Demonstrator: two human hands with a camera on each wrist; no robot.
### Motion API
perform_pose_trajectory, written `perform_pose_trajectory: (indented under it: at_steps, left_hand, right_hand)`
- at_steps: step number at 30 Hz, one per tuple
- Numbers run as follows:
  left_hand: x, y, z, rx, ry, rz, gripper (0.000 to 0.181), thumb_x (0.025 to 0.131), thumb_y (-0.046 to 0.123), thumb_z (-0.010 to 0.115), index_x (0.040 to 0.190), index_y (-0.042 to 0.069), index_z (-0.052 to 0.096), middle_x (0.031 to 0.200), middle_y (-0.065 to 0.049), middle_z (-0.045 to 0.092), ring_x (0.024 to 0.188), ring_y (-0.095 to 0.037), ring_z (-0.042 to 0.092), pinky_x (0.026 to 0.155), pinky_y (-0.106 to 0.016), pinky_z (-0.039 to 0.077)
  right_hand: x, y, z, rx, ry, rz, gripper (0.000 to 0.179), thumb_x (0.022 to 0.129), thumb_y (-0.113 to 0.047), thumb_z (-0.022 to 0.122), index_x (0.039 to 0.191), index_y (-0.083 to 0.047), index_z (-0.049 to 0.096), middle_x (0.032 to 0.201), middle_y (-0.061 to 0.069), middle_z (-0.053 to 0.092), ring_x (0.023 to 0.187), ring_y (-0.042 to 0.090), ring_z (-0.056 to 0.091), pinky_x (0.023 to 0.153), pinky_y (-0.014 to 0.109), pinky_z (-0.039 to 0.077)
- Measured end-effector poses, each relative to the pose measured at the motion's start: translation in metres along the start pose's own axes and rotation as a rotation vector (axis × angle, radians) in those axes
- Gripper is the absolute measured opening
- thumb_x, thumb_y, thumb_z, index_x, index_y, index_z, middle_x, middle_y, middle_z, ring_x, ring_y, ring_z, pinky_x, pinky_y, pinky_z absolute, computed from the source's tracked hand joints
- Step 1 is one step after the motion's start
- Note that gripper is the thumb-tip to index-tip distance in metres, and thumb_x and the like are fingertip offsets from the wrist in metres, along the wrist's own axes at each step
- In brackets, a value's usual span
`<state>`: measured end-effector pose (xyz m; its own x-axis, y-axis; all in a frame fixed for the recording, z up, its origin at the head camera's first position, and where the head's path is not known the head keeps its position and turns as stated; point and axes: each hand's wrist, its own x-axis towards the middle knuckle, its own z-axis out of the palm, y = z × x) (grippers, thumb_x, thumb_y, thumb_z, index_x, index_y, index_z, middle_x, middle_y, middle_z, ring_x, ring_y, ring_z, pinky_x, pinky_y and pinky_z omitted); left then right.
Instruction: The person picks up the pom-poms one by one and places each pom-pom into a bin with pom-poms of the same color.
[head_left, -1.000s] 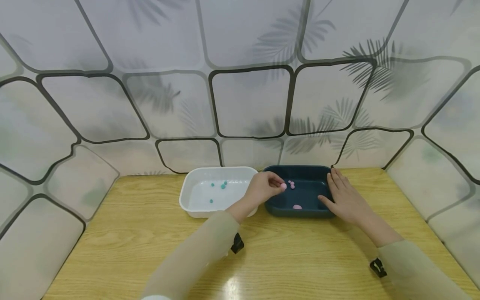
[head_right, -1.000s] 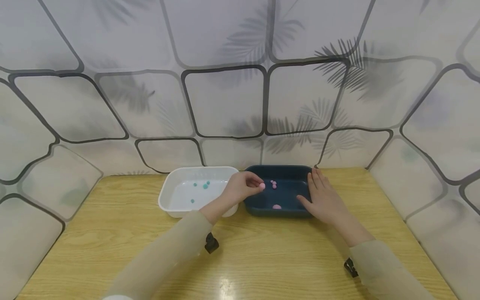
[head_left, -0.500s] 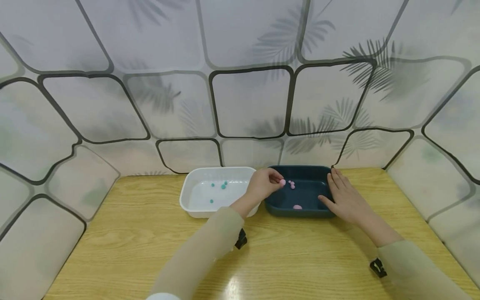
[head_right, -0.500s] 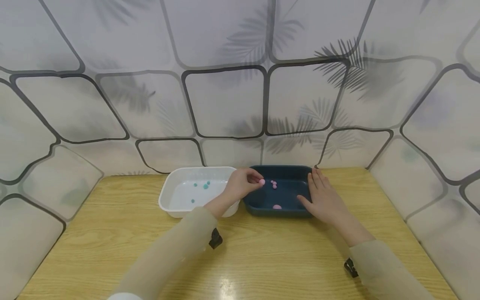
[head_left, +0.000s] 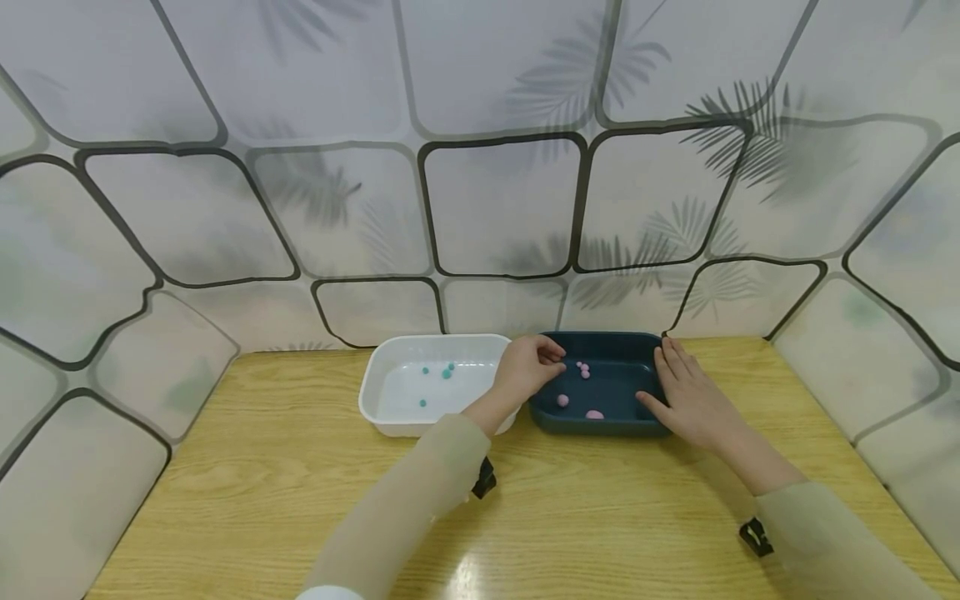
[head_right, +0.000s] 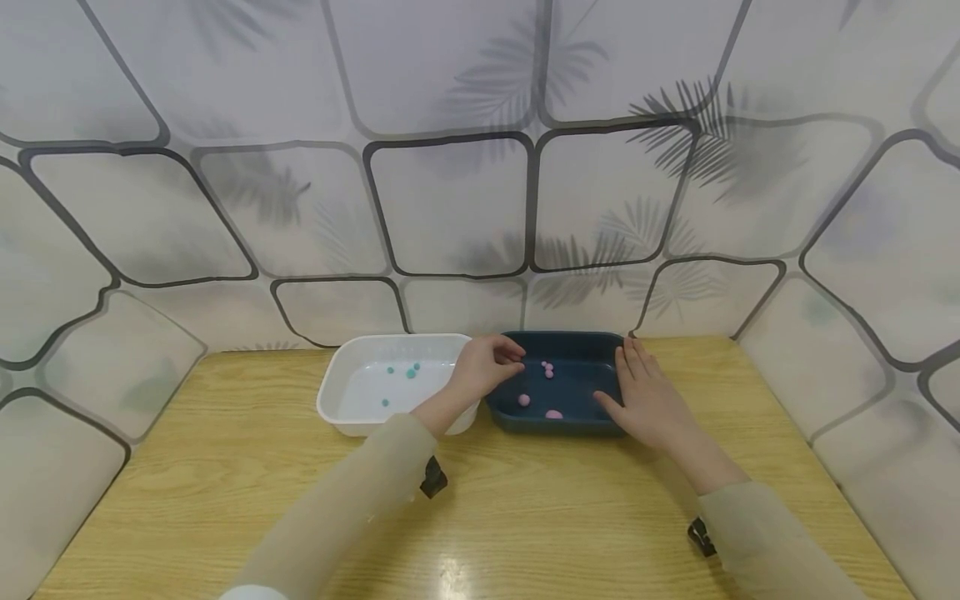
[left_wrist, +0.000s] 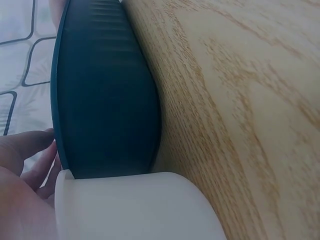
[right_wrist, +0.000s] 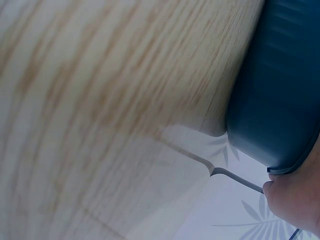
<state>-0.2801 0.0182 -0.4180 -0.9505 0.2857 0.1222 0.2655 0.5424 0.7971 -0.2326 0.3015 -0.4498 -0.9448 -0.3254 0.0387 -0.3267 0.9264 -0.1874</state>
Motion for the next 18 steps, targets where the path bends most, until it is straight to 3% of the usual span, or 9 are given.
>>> perform_pose_trajectory:
  at_steps: [18]
  left_hand:
    - [-0.01, -0.01, -0.016, -0.036, -0.056, 0.038, 0.016, 0.098, 0.007, 0.075, 0.111, 0.0, 0.079, 0.107, -0.015, 0.08, 0.099, -0.03, 0.076, 0.084, -0.027, 0.063]
  right_hand:
    - [0.0, -0.001, -0.001, -0.001, -0.001, 0.002, 0.093, 0.109, -0.048, 0.056, 0.161, 0.019, 0.018, 0.171, 0.04, 0.008, 0.161, 0.054, 0.008, 0.13, 0.067, 0.018]
